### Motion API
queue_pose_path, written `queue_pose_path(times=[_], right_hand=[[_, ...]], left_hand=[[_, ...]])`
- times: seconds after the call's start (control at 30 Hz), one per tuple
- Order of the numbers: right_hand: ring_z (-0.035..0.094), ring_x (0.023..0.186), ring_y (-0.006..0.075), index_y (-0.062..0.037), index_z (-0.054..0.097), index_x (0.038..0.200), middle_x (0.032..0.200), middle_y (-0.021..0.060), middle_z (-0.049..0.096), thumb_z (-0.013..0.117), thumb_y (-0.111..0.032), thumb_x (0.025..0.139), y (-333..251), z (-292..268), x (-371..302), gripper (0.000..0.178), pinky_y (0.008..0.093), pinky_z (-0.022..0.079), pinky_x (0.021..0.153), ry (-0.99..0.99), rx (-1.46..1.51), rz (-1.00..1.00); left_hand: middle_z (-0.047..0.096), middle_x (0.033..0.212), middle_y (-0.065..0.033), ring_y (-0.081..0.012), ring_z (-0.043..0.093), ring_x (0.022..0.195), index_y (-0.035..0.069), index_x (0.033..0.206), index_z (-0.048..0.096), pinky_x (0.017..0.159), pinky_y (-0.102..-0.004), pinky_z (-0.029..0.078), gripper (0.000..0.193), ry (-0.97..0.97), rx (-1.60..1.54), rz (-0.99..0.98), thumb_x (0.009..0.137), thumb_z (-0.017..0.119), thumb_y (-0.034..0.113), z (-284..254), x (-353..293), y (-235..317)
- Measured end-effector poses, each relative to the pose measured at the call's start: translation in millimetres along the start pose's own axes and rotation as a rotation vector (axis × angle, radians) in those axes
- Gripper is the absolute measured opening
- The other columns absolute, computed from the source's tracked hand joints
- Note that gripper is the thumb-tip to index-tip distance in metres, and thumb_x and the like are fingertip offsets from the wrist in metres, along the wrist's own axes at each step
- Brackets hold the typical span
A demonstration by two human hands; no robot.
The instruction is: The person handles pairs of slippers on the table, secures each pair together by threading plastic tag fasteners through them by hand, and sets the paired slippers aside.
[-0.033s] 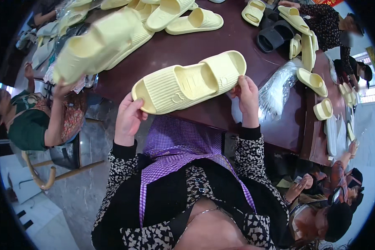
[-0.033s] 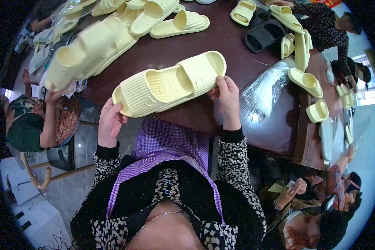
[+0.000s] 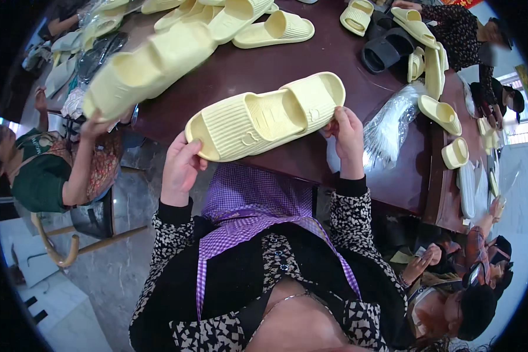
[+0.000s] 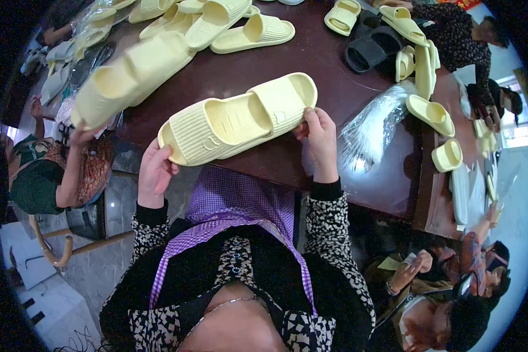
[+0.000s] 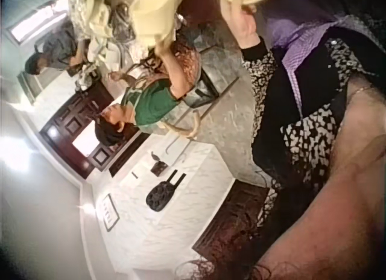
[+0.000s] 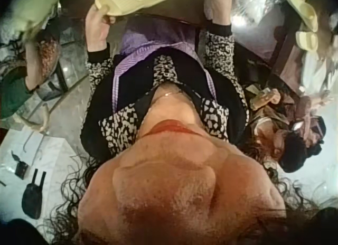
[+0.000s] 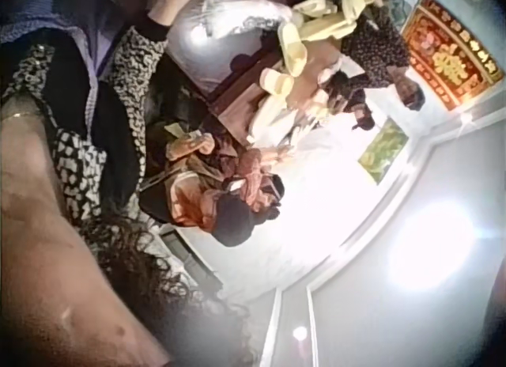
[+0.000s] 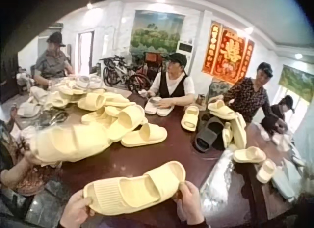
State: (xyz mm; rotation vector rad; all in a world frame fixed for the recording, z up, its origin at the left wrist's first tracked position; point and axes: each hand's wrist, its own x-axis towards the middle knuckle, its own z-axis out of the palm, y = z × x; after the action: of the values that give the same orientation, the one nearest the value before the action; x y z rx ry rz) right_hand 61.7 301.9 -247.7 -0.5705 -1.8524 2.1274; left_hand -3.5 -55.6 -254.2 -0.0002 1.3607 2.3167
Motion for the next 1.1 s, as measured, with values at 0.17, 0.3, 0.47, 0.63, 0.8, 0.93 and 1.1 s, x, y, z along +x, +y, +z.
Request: queue_pose_path(times=[0.17, 0.3, 0.47, 0.63, 0.8, 0.93, 1.1], right_hand=[[0.057, 0.061, 0.0105, -0.0029, 0.06, 0.092, 0.073, 0.0027, 0.06, 0.049, -0.026, 0.1, 7, -14, -5, 0.026, 0.0244, 0.046, 0.054, 0.051, 0.082, 0.016], [0.059, 0.064, 0.0111, -0.0017, 0.061, 0.096, 0.079, 0.0036, 0.063, 0.05, -0.027, 0.1, 15, -31, -10, 0.027, 0.0251, 0.048, 0.056, 0.092, 0.011, -0.032], [0.062, 0.076, 0.0136, 0.0006, 0.061, 0.099, 0.089, 0.0062, 0.065, 0.048, -0.027, 0.099, 11, -60, -11, 0.031, 0.0291, 0.05, 0.067, 0.289, -0.014, -0.065], [0.057, 0.077, 0.0093, 0.0035, 0.065, 0.102, 0.086, 0.0018, 0.063, 0.055, -0.019, 0.095, -35, -100, -17, 0.026, 0.0248, 0.045, 0.068, 0.337, 0.091, -0.256], [0.052, 0.072, 0.0067, 0.0021, 0.069, 0.094, 0.08, -0.0008, 0.061, 0.058, -0.024, 0.092, -65, -84, -7, 0.028, 0.0226, 0.04, 0.063, 0.149, -0.255, -0.202], [0.055, 0.068, 0.007, -0.0004, 0.07, 0.095, 0.079, -0.0013, 0.063, 0.058, -0.032, 0.093, -69, -55, 24, 0.034, 0.0237, 0.042, 0.059, 0.087, -0.456, -0.347], [0.061, 0.073, 0.0082, 0.0014, 0.067, 0.106, 0.087, 0.0029, 0.068, 0.061, -0.021, 0.092, -69, -77, 21, 0.027, 0.0205, 0.046, 0.063, 0.325, -0.38, -0.422]], left_hand=[[0.063, 0.081, -0.0008, -0.0046, 0.052, 0.053, 0.002, 0.115, 0.056, 0.047, -0.019, 0.043, 0.027, -0.009, 0.073, -0.004, 0.092, 0.059, 0.014, -2, -1, 2], [0.062, 0.08, 0.0008, -0.0026, 0.05, 0.052, 0.002, 0.116, 0.057, 0.046, -0.0167, 0.041, 0.026, -0.057, 0.126, -0.014, 0.093, 0.057, 0.013, 1, 5, -4], [0.066, 0.099, -0.0076, -0.0101, 0.061, 0.072, -0.001, 0.125, 0.052, 0.06, -0.022, 0.05, 0.032, -0.112, 0.157, -0.027, 0.096, 0.051, 0.013, 0, 19, 1], [0.063, 0.115, -0.0125, -0.0177, 0.063, 0.103, -0.005, 0.125, 0.053, 0.088, -0.0299, 0.051, 0.033, -0.007, 0.101, 0.132, 0.097, 0.05, 0.012, 14, 40, 23], [0.067, 0.102, -0.0075, -0.0121, 0.063, 0.091, -0.004, 0.114, 0.062, 0.079, -0.0252, 0.051, 0.029, -0.16, 0.333, 0.075, 0.096, 0.056, 0.018, 45, 93, 47], [0.067, 0.092, -0.0022, -0.0067, 0.059, 0.085, -0.002, 0.107, 0.067, 0.072, -0.0225, 0.048, 0.029, -0.387, 0.601, 0.271, 0.095, 0.061, 0.024, 100, 156, 42], [0.065, 0.101, -0.0129, -0.0181, 0.061, 0.084, -0.005, 0.114, 0.061, 0.074, -0.0292, 0.049, 0.037, -0.138, 1.002, 0.831, 0.094, 0.062, 0.026, 137, 182, 17]])
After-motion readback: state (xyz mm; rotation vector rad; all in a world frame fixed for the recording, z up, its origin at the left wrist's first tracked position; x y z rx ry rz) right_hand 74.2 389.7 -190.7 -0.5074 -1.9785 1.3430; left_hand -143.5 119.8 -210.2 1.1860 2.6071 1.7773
